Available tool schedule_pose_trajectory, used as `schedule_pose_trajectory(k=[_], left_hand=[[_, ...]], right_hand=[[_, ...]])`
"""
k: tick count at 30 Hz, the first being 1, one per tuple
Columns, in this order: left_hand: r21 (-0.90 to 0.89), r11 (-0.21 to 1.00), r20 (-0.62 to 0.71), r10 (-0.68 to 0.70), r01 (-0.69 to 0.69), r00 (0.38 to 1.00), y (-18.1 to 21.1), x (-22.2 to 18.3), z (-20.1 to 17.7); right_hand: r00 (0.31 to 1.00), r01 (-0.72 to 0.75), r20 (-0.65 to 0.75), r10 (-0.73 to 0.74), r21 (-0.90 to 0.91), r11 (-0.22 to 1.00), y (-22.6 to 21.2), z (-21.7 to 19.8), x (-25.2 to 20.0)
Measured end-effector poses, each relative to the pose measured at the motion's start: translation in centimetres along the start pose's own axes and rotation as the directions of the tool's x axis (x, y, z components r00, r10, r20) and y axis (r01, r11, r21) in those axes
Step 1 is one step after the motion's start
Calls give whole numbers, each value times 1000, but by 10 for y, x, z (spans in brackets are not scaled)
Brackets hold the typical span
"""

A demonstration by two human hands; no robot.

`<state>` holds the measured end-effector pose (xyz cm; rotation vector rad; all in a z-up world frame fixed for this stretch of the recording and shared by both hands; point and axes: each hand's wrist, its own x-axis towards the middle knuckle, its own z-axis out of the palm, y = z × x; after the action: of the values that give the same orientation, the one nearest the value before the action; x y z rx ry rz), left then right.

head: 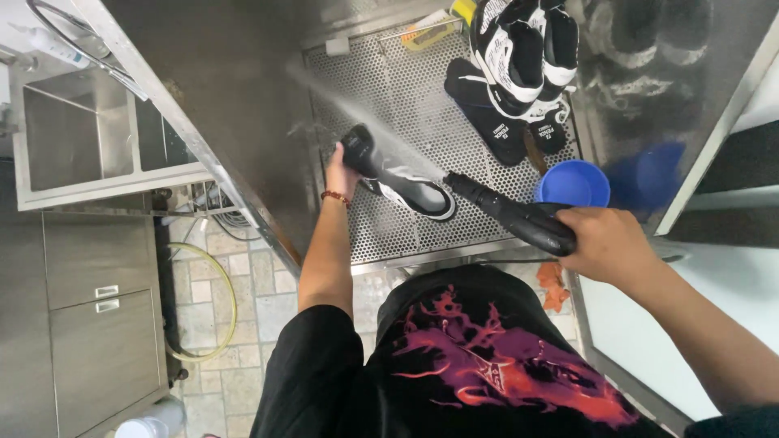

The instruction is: Cleaning and rinsing several pairs of sneakers using a high-pressure water spray gun in a metal wash station.

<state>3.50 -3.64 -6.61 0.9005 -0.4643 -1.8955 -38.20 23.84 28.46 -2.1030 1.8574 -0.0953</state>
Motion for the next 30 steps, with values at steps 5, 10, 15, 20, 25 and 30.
schedule_pose_trajectory(k=[5, 10, 15, 20, 25, 30], left_hand=[[52, 998, -99, 25, -20, 995, 4, -7, 5], [126, 991, -130, 66, -50, 989, 2, 10, -12], [750, 649, -454, 361, 130, 815, 24, -18, 12], [803, 592, -436, 510, 65, 742, -63, -75, 34], [780, 350, -604, 201, 519, 771, -152, -96, 73], [836, 513, -470, 485, 196, 737, -141, -66, 66]], right_hand=[[1000, -15, 21, 15, 11, 1000, -2, -2, -4], [1000, -19, -5, 19, 42, 999, 6, 4, -10], [981, -174, -68, 181, 98, 980, 24, 19, -25], [956, -222, -137, 261, 247, 943, 20, 58, -33], [956, -275, -21, 294, 297, 915, 7, 88, -29], [972, -229, 34, 231, 319, 920, -3, 95, -28]])
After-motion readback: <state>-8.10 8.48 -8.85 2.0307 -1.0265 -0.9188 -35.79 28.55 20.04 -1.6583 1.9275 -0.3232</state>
